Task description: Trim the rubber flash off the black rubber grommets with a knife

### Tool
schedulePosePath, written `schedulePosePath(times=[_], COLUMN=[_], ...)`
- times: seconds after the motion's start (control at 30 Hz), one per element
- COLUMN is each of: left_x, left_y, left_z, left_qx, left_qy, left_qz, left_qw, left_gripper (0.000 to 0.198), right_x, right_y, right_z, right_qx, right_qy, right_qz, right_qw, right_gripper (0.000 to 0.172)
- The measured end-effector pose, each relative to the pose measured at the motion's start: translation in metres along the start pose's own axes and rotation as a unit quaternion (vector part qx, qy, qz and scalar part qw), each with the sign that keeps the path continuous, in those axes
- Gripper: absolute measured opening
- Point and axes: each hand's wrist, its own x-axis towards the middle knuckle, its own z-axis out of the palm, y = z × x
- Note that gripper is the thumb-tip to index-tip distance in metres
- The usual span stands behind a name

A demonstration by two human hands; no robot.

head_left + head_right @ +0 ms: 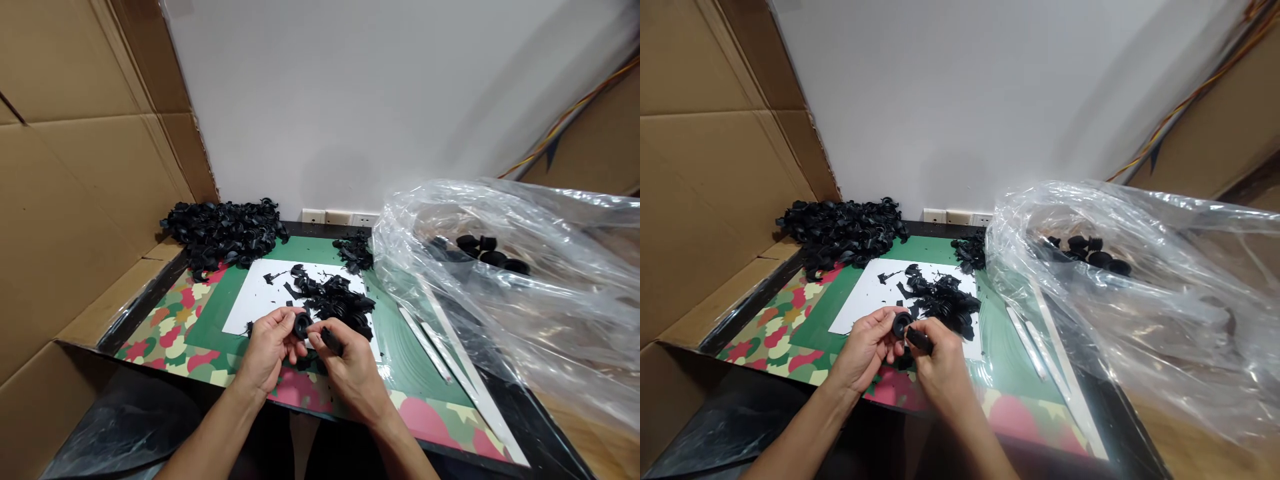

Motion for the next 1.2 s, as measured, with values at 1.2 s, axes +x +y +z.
schedulePosePath(times=[1.2], left_x=[0.0], left_y=[-0.01], left_z=[0.004], left_qx=[0.105], left_qy=[0.019], left_qz=[0.048], left_qw=[0.993], left_gripper=[0.053], right_x=[0.009], right_y=[-0.002], right_z=[-0.004], right_qx=[0.105], right_qy=[-0.035], right_qz=[0.144], right_qw=[0.983], right_gripper=[0.026])
